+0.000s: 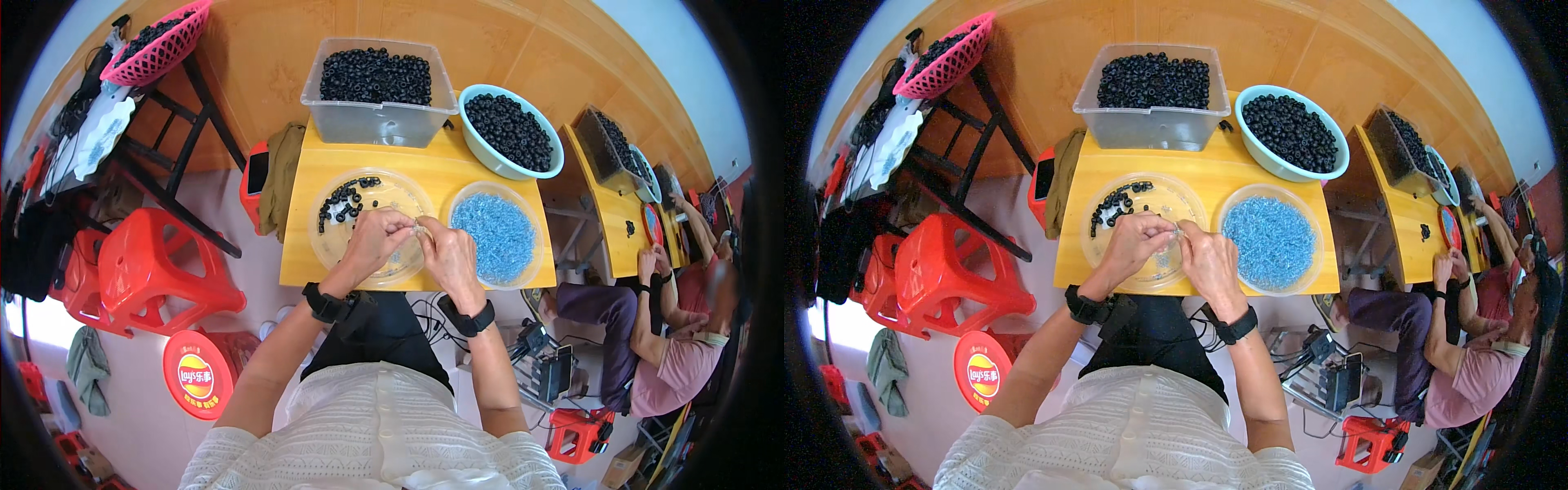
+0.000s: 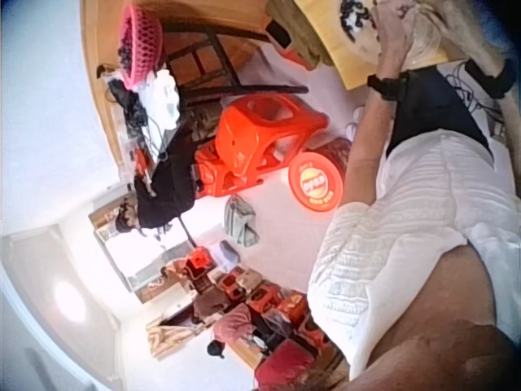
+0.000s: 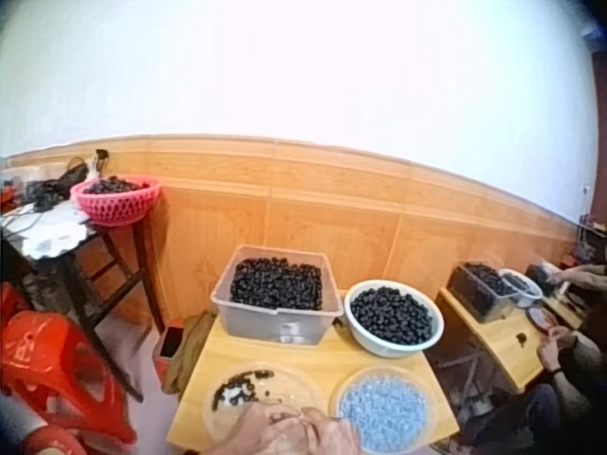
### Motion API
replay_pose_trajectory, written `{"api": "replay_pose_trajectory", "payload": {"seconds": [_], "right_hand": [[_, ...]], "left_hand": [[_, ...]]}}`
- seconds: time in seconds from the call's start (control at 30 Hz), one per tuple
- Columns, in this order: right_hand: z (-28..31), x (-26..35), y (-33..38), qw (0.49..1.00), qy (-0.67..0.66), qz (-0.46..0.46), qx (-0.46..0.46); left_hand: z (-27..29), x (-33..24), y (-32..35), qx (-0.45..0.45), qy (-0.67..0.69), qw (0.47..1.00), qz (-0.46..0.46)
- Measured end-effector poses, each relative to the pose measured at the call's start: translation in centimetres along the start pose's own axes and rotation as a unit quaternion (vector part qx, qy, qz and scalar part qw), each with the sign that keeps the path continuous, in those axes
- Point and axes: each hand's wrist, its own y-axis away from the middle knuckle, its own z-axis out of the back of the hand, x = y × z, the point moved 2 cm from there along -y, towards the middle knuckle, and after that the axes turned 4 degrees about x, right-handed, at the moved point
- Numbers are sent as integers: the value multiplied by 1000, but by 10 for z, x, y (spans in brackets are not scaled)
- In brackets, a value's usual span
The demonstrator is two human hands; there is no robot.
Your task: Sorting small black and blue plastic parts from containers into specialized trays.
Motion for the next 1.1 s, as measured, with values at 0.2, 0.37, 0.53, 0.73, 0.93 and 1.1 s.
{"api": "replay_pose_trajectory", "payload": {"seconds": [0.2, 0.37, 0.53, 0.73, 0.93, 1.1], "right_hand": [[-6, -10, 5, 991, -117, -59, -10], [-7, -9, 10, 975, -199, -90, -41], [-8, -16, 11, 973, -200, -99, -62], [-20, -28, 12, 925, -325, -173, -90], [-18, -17, 12, 947, -271, -154, -84], [-20, -6, 10, 946, -270, -147, -102]], "left_hand": [[-1, 0, 0, 1, 93, 995, 35], [-3, 6, 0, -4, 188, 979, 81], [0, 10, -2, 12, 178, 977, 114], [-6, 2, 4, -6, 247, 965, 90], [-12, -3, 5, -84, 132, 985, 69], [-11, -11, 7, -132, 80, 987, 34]]}}
